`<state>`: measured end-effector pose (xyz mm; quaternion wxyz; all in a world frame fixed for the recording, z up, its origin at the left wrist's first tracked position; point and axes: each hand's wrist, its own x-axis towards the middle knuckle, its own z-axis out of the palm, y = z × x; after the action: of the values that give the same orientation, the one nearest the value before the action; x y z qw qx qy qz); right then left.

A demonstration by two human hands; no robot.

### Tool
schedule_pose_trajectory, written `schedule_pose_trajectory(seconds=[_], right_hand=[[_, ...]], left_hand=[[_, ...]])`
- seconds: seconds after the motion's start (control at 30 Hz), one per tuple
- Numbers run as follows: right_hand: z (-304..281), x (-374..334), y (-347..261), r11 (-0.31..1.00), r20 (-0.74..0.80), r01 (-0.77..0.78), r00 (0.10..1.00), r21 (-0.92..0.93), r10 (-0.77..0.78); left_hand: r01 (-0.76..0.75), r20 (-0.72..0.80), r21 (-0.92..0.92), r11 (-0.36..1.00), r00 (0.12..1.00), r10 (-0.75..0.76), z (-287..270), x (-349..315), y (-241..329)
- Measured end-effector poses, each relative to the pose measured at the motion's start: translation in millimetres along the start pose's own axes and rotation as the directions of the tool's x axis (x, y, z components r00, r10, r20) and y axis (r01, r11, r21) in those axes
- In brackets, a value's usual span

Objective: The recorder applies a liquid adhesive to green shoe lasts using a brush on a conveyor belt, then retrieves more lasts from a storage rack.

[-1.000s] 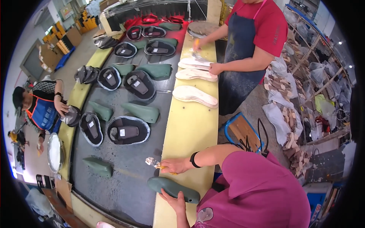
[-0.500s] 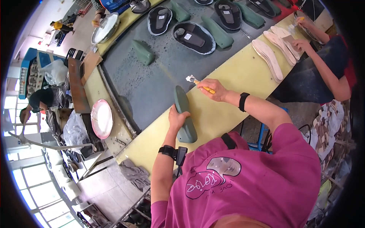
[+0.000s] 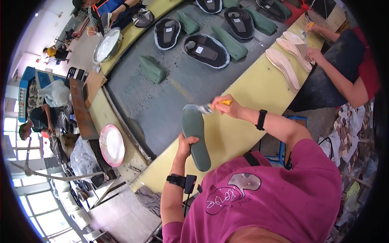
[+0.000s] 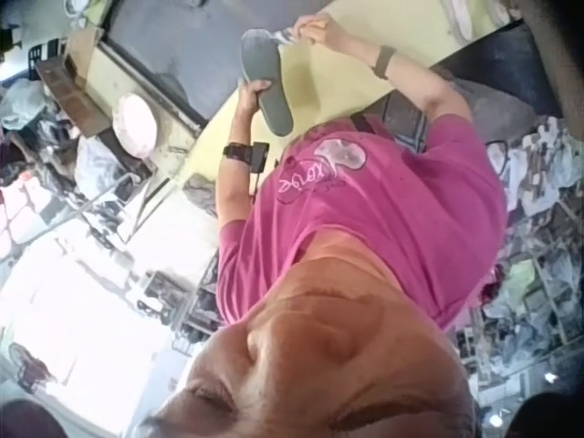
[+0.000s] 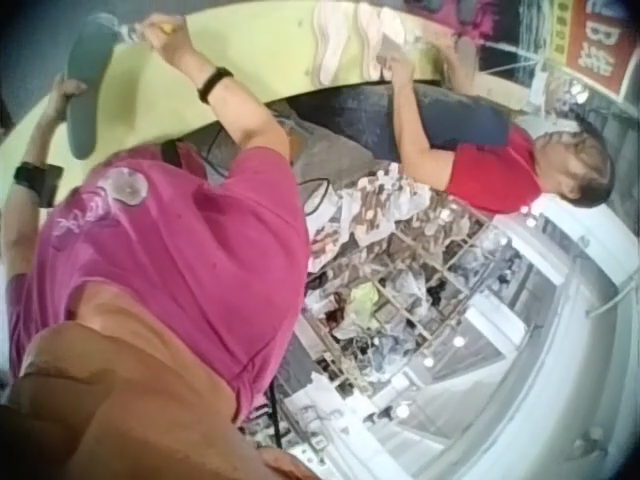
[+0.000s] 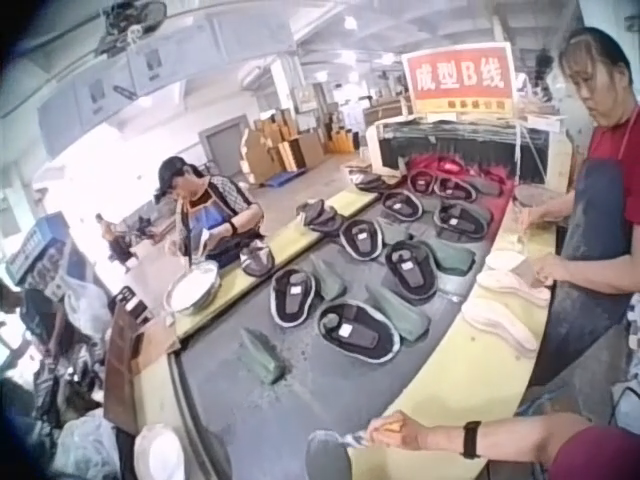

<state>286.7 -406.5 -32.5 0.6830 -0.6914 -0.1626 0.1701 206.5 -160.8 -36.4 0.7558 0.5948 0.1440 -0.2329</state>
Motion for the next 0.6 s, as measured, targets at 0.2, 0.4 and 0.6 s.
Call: schedule_pose_trajectory(seconds=[0.2,0.4,0.6], right_hand=[[14,-26,59,0.644,-0.064,0.308,0.872,-0.700,-0.486],[25,-26,94,0.480,0.171,0.398,0.877,-0.782,-0.449],[24,-22,82,0.515,0.188,0.385,0.900,-0.766,-0.394]], left_hand=[[0.090,-0.092,0.049,0.995,0.992,-0.085,-25,60,32],[-0.029,-0.199,0.267,0.963,0.976,0.084,-57,181,42],[-0.069,-0.245,0.521,0.851,0.943,0.227,-59,233,49]])
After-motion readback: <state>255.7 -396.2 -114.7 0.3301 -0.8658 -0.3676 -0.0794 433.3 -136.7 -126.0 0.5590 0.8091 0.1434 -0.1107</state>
